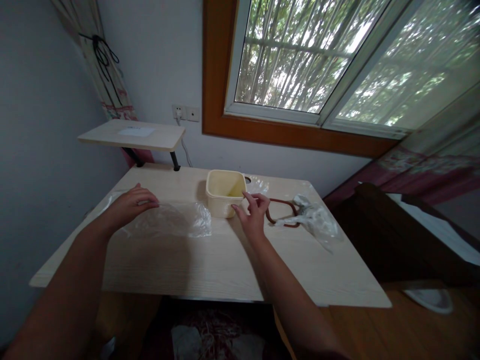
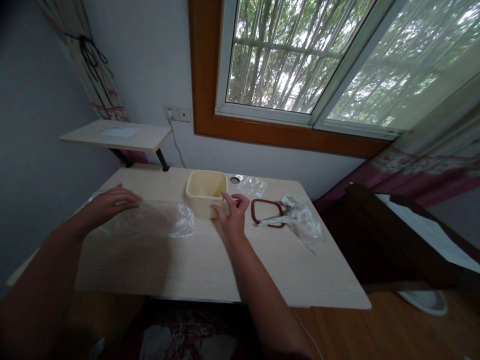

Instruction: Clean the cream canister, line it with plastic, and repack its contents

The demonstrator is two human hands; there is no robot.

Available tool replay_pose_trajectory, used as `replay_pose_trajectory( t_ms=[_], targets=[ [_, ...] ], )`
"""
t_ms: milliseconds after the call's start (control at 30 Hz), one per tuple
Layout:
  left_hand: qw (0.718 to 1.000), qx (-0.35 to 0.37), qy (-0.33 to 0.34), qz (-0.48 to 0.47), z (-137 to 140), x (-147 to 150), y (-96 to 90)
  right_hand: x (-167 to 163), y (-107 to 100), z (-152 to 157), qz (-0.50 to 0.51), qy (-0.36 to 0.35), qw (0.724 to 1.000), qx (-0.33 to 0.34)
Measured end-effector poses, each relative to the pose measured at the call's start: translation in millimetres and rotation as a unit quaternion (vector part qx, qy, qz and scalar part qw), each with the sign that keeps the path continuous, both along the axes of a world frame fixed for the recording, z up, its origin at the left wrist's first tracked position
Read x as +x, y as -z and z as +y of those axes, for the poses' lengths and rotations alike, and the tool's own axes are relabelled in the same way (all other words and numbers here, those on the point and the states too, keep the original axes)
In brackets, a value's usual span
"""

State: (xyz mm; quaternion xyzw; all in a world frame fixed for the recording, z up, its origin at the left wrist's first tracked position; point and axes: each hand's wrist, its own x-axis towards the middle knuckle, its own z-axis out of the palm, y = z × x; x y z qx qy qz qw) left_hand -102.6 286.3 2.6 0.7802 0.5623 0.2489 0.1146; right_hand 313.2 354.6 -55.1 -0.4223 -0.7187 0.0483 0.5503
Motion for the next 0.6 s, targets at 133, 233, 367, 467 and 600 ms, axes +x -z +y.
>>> replay_pose_trajectory(
  t_ms=[133,233,367,467,600],
  targets=[
    [1.0,0.011,-0.009,0.0,7,0,11.1,6,-19,10,-0.069,-0.021,0.997,0.013],
    [1.0,0.016,-0.01,0.002,12,1,19.8,14,-26,17,-0.092,-0.021,0.996,-0.003],
    [0.999,0.031,-0.007,-0.01,19,8,30.3,33,-30,28,-0.107,-0.016,0.994,-0.004],
    [0.999,0.048,-0.008,-0.025,24,16,36.9,50,-33,35,-0.107,-0.018,0.994,-0.001],
    [0.998,0.058,-0.001,-0.029,30,27,41.1,73,-35,44,-0.104,-0.032,0.994,0.0]
  ],
)
